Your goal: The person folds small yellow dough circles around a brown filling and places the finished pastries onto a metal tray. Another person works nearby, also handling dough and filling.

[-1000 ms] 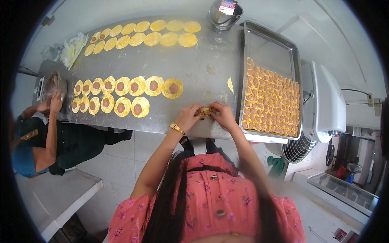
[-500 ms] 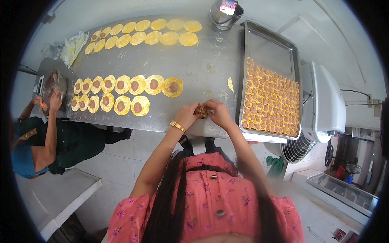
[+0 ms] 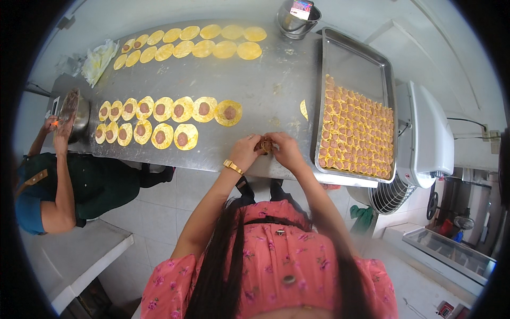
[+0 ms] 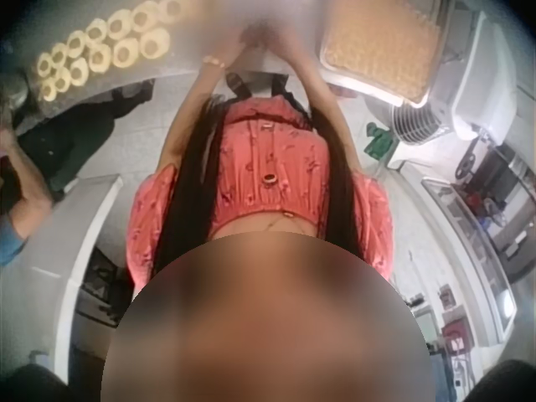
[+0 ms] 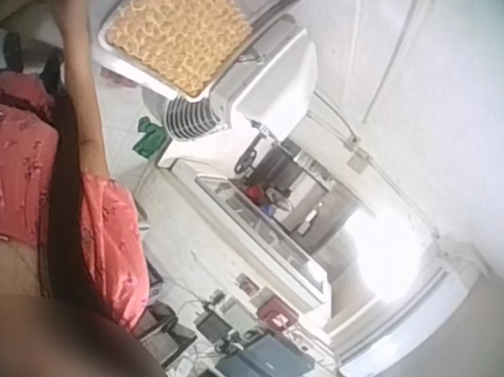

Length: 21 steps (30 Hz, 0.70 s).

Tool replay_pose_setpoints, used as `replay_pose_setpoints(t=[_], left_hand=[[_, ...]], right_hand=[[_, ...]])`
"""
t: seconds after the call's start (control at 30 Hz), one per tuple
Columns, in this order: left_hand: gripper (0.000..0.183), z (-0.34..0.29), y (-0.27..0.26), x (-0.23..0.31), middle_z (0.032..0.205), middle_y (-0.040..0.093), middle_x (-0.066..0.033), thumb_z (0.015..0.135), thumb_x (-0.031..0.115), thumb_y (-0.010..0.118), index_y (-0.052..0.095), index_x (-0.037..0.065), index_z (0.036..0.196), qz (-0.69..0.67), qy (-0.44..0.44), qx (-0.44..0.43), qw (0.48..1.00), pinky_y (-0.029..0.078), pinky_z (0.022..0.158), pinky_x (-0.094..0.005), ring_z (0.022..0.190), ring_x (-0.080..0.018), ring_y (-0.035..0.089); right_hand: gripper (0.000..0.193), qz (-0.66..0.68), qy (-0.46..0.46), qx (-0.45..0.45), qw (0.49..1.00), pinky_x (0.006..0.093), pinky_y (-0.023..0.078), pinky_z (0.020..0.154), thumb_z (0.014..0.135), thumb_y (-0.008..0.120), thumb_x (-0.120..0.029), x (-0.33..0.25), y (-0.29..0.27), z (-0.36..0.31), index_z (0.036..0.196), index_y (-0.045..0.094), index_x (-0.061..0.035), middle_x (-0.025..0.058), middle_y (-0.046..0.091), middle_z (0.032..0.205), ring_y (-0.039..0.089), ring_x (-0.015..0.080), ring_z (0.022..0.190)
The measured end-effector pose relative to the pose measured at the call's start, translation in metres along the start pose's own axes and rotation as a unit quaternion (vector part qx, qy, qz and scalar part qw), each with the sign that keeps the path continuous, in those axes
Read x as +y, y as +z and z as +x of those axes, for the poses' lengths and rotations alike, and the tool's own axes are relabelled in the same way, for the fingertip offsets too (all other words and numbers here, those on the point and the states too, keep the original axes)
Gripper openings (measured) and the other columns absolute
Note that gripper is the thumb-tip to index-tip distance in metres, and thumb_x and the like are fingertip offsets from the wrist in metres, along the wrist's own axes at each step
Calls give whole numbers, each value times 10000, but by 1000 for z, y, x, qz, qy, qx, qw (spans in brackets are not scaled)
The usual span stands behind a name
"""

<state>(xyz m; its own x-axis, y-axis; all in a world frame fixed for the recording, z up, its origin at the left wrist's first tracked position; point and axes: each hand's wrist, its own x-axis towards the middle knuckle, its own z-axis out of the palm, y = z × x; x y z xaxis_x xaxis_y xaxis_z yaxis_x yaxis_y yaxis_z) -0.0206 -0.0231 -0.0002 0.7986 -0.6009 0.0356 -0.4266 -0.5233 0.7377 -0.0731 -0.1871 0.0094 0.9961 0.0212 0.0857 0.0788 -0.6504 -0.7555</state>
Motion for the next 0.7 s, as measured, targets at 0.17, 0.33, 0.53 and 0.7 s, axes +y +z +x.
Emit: replay_pose_setpoints(t=[0.17, 0.33, 0.53, 0.7], left_hand=[[248, -1, -1, 0, 858, 635, -109, 698, 103, 691, 582, 43, 913, -21, -10, -12, 1000, 481, 711, -381, 795, -286, 612], [236, 1, 5, 2, 803, 643, -111, 698, 100, 697, 587, 43, 899, 2, -6, -4, 1000, 492, 663, -373, 739, -282, 626], [232, -3, 12, 0, 764, 648, -120, 694, 92, 706, 587, 46, 888, -85, -52, 29, 995, 502, 629, -358, 690, -267, 638], [233, 0, 11, 11, 758, 645, -120, 680, 71, 708, 580, 37, 871, -23, -78, 11, 997, 504, 627, -347, 683, -270, 637]], right_hand=[[411, 25, -5, 23, 999, 386, 467, 771, 653, 558, 78, -1, -5, -1, 1046, 574, -41, 140, 599, 911, 579, 348, 877], [356, 9, -2, 12, 1000, 346, 493, 707, 657, 593, 79, 9, 5, -5, 997, 592, -26, 124, 588, 875, 609, 304, 814], [334, 36, -2, 47, 998, 395, 482, 717, 672, 533, 78, 0, 1, -1, 980, 604, -30, 152, 590, 869, 584, 363, 811], [311, 77, -17, 44, 996, 397, 485, 712, 681, 551, 58, 12, 4, 1, 973, 608, -30, 151, 589, 852, 588, 352, 803]])
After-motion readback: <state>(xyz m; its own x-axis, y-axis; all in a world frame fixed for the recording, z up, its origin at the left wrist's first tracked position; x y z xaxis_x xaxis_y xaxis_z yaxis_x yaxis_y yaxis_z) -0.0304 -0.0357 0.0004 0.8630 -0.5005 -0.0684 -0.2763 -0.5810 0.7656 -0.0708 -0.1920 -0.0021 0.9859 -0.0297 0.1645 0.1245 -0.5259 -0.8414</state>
